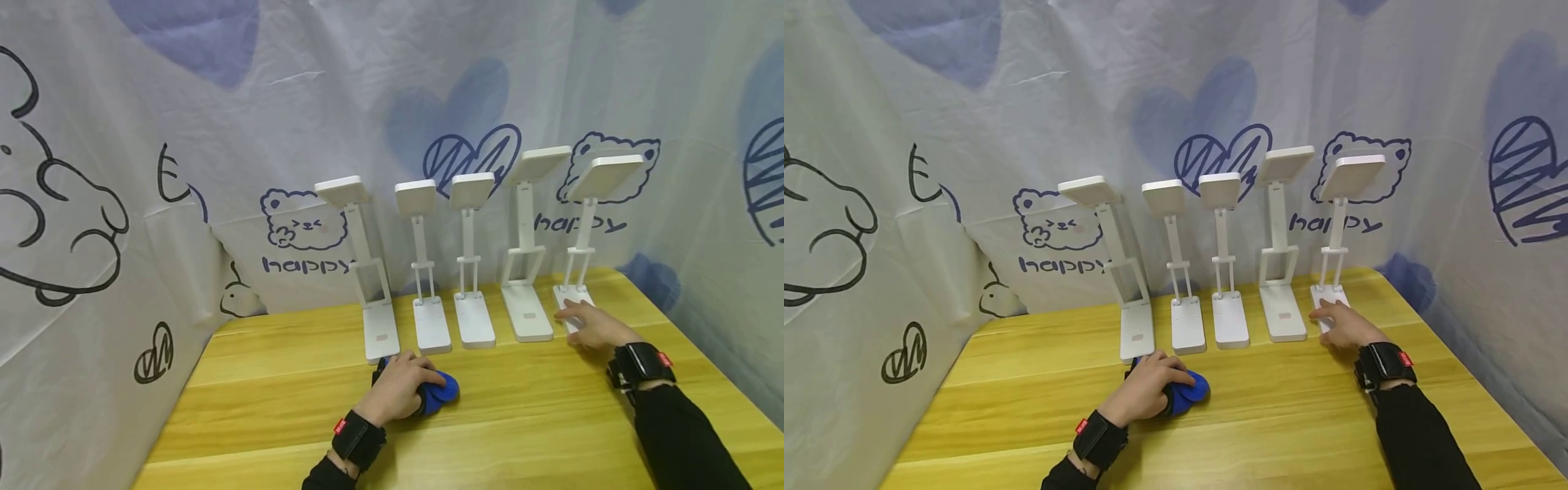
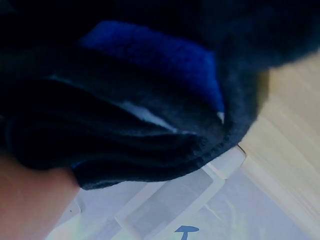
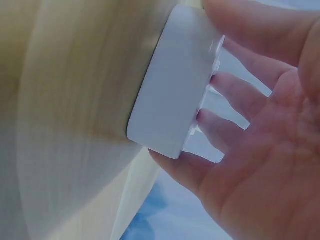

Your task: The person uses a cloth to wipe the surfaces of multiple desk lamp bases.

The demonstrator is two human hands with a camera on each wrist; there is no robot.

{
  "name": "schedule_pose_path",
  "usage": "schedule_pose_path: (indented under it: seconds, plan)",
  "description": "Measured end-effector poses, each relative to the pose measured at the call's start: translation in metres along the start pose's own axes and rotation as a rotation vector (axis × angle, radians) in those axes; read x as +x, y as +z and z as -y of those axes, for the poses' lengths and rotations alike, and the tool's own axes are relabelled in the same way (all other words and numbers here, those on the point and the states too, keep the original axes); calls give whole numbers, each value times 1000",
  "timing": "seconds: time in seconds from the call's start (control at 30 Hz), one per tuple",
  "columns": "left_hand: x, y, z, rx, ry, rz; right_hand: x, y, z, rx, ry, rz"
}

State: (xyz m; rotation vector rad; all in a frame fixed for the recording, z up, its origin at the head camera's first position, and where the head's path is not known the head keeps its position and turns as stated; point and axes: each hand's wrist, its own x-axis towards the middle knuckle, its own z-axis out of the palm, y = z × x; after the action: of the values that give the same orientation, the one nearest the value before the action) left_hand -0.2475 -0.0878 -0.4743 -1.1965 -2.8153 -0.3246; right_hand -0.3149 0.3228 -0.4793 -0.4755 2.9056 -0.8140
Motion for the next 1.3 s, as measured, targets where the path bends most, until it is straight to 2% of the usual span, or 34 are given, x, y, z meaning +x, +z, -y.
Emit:
schedule_pose_path:
  seconds: [0.3,0.57,0.83,1.0,1.1,1.3]
  plan:
    - [-1,0,1,3,2,-9,12,-4,-4,44,-18,51]
    - [-1,-1,-1,-5,-2,-16,21,-5,-14,76,-39,48]
    - [-1,-1,0,-2,-3,-20,24,-5,-20,63,-165,8]
    - [-2,0,1,-1,-9,-13,22,-6,-13,57,-167,21]
    - [-2,0,0,2,-13,-13,23,-4,-14,42,-140,21]
    - [-1,0,-1,4,-2,-11,19,0,-15,7,-101,-44]
